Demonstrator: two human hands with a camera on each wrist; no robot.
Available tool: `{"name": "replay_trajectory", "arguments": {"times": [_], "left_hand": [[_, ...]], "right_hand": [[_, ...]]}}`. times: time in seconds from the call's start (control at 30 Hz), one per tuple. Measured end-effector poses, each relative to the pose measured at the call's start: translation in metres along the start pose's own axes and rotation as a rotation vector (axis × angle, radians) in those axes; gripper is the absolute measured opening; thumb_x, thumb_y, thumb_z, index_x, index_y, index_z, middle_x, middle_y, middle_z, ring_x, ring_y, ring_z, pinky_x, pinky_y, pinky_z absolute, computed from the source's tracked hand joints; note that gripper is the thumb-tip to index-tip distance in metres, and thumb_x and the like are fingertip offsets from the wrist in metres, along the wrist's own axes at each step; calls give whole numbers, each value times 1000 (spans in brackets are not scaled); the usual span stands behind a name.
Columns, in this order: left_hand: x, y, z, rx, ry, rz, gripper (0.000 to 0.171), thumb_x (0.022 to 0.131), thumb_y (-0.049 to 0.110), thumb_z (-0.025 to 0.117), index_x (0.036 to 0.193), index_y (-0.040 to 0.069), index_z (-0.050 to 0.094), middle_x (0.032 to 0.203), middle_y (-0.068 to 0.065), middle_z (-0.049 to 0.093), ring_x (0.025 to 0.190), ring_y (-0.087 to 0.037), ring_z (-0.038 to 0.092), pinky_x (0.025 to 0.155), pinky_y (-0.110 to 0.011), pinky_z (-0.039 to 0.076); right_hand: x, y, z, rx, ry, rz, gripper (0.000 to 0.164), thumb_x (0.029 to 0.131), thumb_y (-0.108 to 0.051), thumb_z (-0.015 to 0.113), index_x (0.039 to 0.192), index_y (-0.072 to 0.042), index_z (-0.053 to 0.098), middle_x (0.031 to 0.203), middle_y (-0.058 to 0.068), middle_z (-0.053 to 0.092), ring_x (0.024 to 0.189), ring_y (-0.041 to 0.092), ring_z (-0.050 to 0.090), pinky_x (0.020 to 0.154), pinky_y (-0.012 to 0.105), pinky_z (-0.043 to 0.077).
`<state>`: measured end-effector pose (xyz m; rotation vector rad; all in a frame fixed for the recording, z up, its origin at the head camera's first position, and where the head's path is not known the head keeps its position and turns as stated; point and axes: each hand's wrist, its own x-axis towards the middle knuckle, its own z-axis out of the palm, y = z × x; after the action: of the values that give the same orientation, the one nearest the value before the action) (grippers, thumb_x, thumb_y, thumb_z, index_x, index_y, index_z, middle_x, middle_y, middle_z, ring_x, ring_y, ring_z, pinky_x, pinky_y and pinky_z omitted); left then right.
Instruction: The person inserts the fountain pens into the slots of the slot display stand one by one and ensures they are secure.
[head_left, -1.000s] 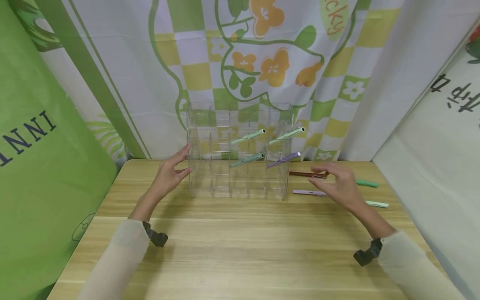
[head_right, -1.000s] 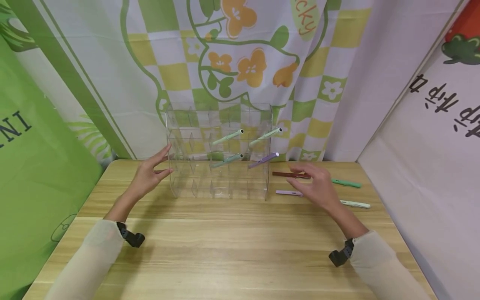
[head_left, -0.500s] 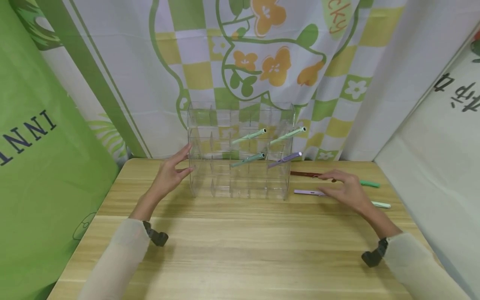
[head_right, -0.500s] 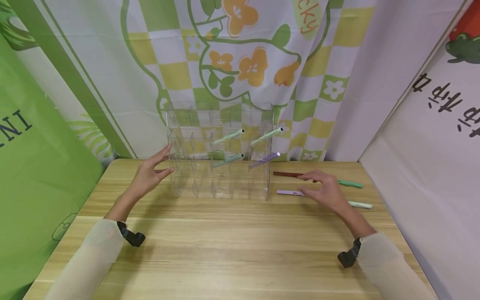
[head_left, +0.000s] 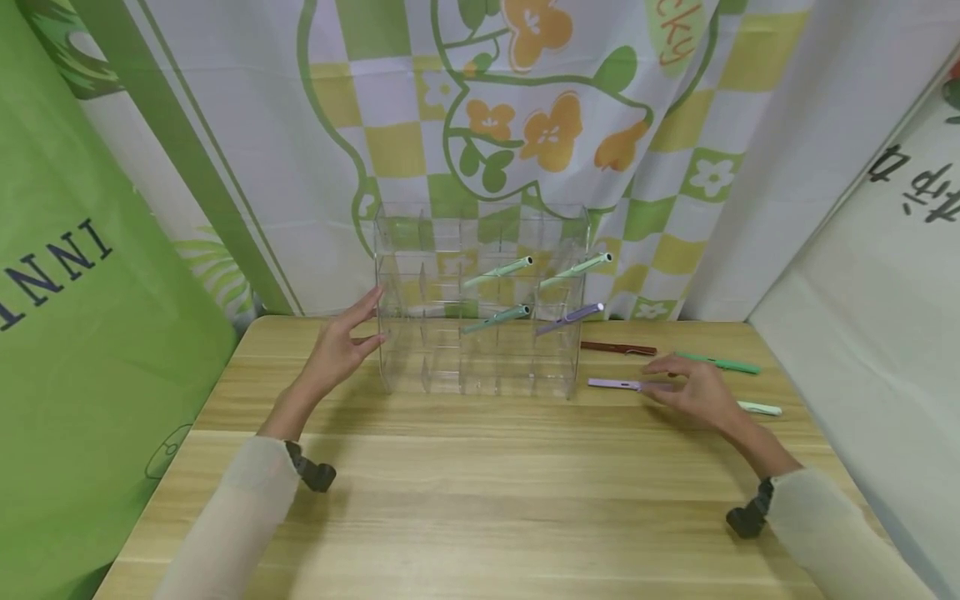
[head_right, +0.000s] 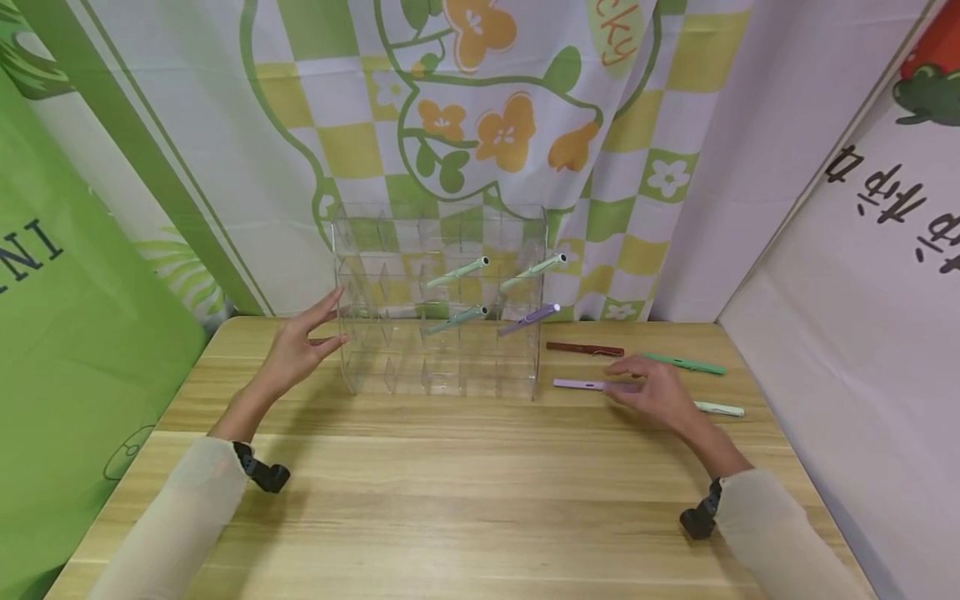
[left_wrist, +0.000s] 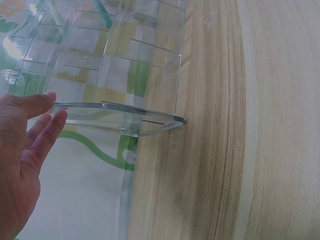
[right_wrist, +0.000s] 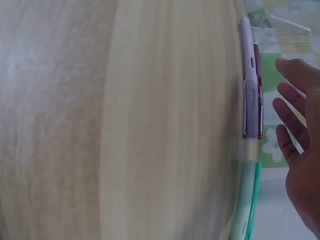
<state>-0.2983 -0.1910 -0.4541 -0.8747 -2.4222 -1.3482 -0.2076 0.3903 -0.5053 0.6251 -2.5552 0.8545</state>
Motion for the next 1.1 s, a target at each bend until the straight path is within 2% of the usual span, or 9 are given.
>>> {"name": "replay_trajectory", "arguments": {"times": [0.1,0.2,0.37,0.57,0.8,1.1], "left_hand": [[0,0,-1,0,-1,-7,81,90,-17,74,161,7,43,168,-16,38,134,-45,59,91,-45,66],[1,0,-1,-1,-1,-11,81,90,-17,74,161,7,43,168,-16,38,134,-46,59,91,-45,66],[2,-1,-1,5,3,-8,81,90,-16,74,161,7,44,167,-16,39,133,-46,60,91,-43,66],[1,0,0,17,6,-3,81,90,-17,75,161,6,44,167,-16,39,133,-46,60,90,-44,66],[-1,2,0,25,4,-5,82,89,-17,75,161,6,43,167,-16,39,132,-45,60,90,-42,66],[-1,1,-1,38,1,-11,85,89,-17,75,162,9,42,167,-15,39,133,-45,61,90,-41,66]], "right_hand": [[-1,3,1,6,-7,11,28,74,0,94,99,-6,83,102,8,81,94,17,74,81,9,58],[-2,5,2,31,-28,23,27,75,0,94,99,-6,83,102,7,81,94,13,73,83,9,57],[-5,8,4,56,-54,35,27,77,2,93,101,-6,83,101,7,80,93,18,73,85,9,57],[-7,12,6,61,-72,57,25,79,0,92,101,-7,83,102,8,80,93,26,73,87,4,51],[-9,14,9,20,-93,72,22,82,-6,91,102,-12,84,104,6,80,95,26,74,87,4,50],[-8,18,13,-18,-90,71,22,83,-6,91,102,-13,84,103,3,80,95,28,74,86,5,51]]}}
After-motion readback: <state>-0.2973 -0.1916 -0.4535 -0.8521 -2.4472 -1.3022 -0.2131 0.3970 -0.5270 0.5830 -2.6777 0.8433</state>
